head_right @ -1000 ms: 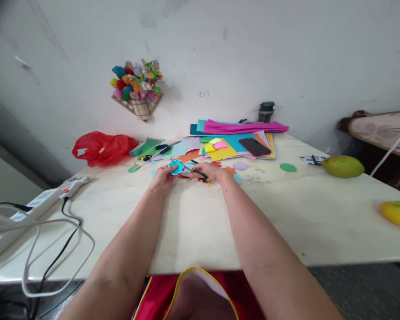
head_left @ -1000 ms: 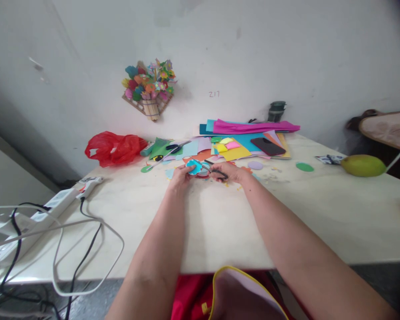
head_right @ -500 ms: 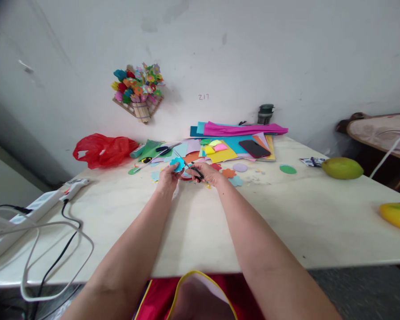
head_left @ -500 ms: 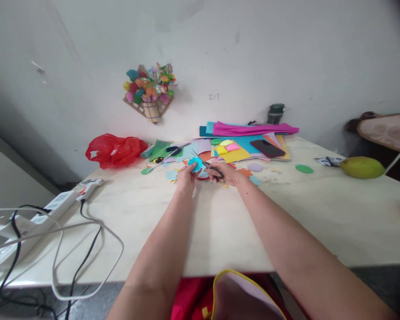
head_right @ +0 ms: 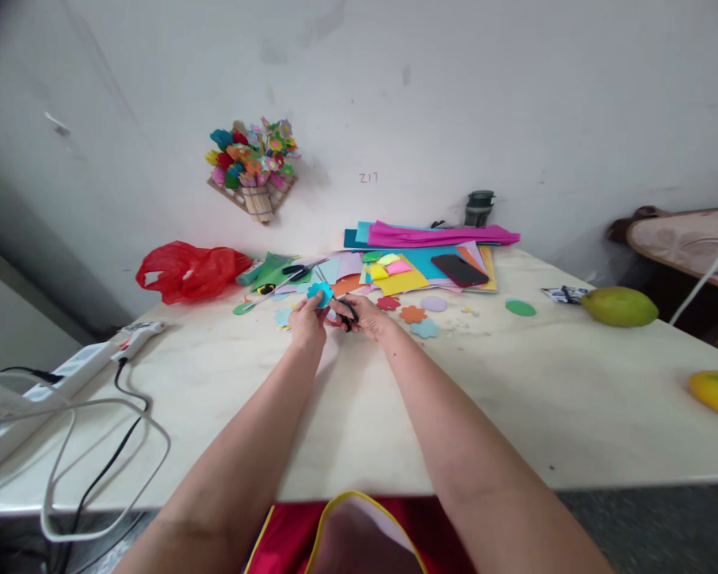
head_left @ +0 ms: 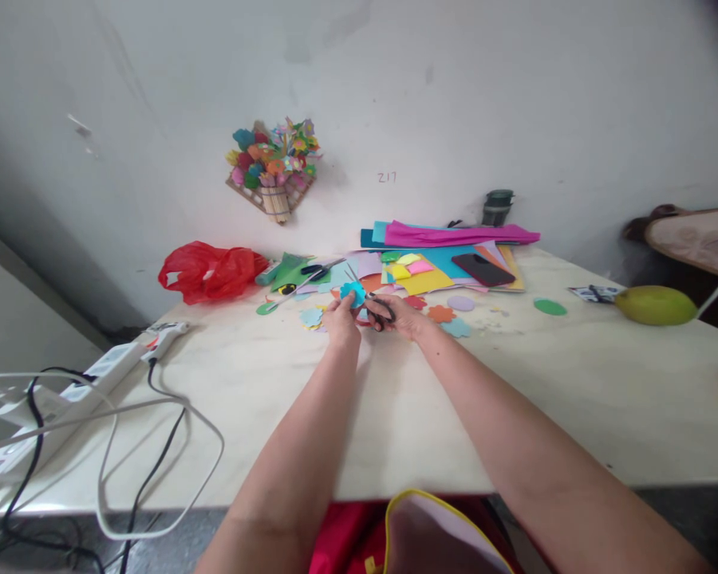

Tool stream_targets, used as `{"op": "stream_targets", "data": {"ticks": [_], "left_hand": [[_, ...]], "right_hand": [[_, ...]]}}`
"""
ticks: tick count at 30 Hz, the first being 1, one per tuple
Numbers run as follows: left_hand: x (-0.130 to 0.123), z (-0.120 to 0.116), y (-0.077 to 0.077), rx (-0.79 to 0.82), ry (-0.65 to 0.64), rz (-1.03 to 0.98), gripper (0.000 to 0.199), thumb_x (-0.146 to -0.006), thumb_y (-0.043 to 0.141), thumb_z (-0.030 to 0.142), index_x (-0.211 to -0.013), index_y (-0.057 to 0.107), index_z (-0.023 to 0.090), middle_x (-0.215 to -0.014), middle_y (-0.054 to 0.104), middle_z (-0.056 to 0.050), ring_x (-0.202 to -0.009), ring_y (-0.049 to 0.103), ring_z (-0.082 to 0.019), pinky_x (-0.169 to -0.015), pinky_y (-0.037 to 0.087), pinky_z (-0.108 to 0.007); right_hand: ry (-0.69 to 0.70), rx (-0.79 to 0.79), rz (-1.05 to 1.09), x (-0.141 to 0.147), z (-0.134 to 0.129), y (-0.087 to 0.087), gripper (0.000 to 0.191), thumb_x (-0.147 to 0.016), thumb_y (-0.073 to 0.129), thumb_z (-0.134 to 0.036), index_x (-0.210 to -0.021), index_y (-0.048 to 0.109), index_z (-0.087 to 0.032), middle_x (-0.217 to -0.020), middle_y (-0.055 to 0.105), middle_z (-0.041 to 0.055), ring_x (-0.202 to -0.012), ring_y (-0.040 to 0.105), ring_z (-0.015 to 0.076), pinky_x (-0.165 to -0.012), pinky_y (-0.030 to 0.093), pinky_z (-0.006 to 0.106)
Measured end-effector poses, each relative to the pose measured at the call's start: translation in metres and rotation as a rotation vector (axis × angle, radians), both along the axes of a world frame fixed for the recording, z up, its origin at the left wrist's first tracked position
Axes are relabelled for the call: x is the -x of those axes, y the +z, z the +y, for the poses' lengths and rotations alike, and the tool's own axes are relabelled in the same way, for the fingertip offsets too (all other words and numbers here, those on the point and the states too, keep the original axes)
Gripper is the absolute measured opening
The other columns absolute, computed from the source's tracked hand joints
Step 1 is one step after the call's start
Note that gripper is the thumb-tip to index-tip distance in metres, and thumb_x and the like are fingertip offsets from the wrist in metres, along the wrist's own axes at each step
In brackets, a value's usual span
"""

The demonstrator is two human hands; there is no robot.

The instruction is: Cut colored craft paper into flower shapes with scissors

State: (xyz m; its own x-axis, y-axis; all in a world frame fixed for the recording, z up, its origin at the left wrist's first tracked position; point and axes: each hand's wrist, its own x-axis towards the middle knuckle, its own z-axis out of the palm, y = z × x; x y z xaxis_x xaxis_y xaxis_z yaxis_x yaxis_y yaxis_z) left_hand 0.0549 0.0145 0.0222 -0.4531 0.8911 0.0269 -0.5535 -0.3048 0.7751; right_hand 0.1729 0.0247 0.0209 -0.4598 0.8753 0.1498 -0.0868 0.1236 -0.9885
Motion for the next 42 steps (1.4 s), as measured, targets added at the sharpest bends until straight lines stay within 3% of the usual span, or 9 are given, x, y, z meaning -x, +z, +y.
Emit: {"op": "stream_targets", "data": {"ticks": [7, 18, 34, 42], "left_hand": [[-0.002, -0.002, 0.001, 0.011, 0.052, 0.061, 0.025, -0.060, 0.072, 0.023, -0.056, 0.048, 0.019, -0.050, 0.052, 0.004, -0.046, 0.051, -0.010, -0.046, 0.038, -0.022], [-0.002, 0.004, -0.006, 0.020, 0.042, 0.107, 0.027, -0.063, 0.071, 0.030, -0.058, 0.046, 0.020, -0.047, 0.050, 0.006, -0.041, 0.048, -0.010, -0.038, 0.028, -0.020], [-0.003, -0.001, -0.002, 0.011, -0.012, 0.085, 0.036, -0.068, 0.071, 0.039, -0.058, 0.041, 0.022, -0.040, 0.046, 0.007, -0.029, 0.037, -0.008, -0.032, 0.025, -0.022], [0.001, -0.004, 0.001, 0.039, -0.058, 0.055, 0.031, -0.066, 0.071, 0.030, -0.059, 0.042, 0.021, -0.040, 0.047, 0.006, -0.031, 0.042, -0.010, -0.034, 0.030, -0.022]], "right_hand": [[-0.020, -0.005, 0.025, 0.006, 0.001, -0.003, 0.035, -0.070, 0.073, -0.046, -0.070, 0.055, -0.017, -0.057, 0.059, -0.0012, -0.042, 0.049, 0.0084, -0.034, 0.025, 0.020], [-0.064, 0.001, 0.046, 0.016, -0.001, -0.006, 0.037, -0.069, 0.073, -0.049, -0.068, 0.054, -0.017, -0.056, 0.057, -0.0019, -0.041, 0.050, 0.0088, -0.033, 0.025, 0.020], [-0.133, 0.037, 0.052, 0.026, -0.006, 0.000, 0.034, -0.071, 0.074, -0.044, -0.072, 0.054, -0.017, -0.053, 0.056, -0.0026, -0.039, 0.049, 0.0086, -0.031, 0.026, 0.019], [-0.134, 0.030, 0.031, 0.027, -0.006, -0.001, 0.035, -0.072, 0.074, -0.045, -0.072, 0.053, -0.017, -0.054, 0.055, -0.0033, -0.039, 0.048, 0.0081, -0.032, 0.025, 0.019]]}}
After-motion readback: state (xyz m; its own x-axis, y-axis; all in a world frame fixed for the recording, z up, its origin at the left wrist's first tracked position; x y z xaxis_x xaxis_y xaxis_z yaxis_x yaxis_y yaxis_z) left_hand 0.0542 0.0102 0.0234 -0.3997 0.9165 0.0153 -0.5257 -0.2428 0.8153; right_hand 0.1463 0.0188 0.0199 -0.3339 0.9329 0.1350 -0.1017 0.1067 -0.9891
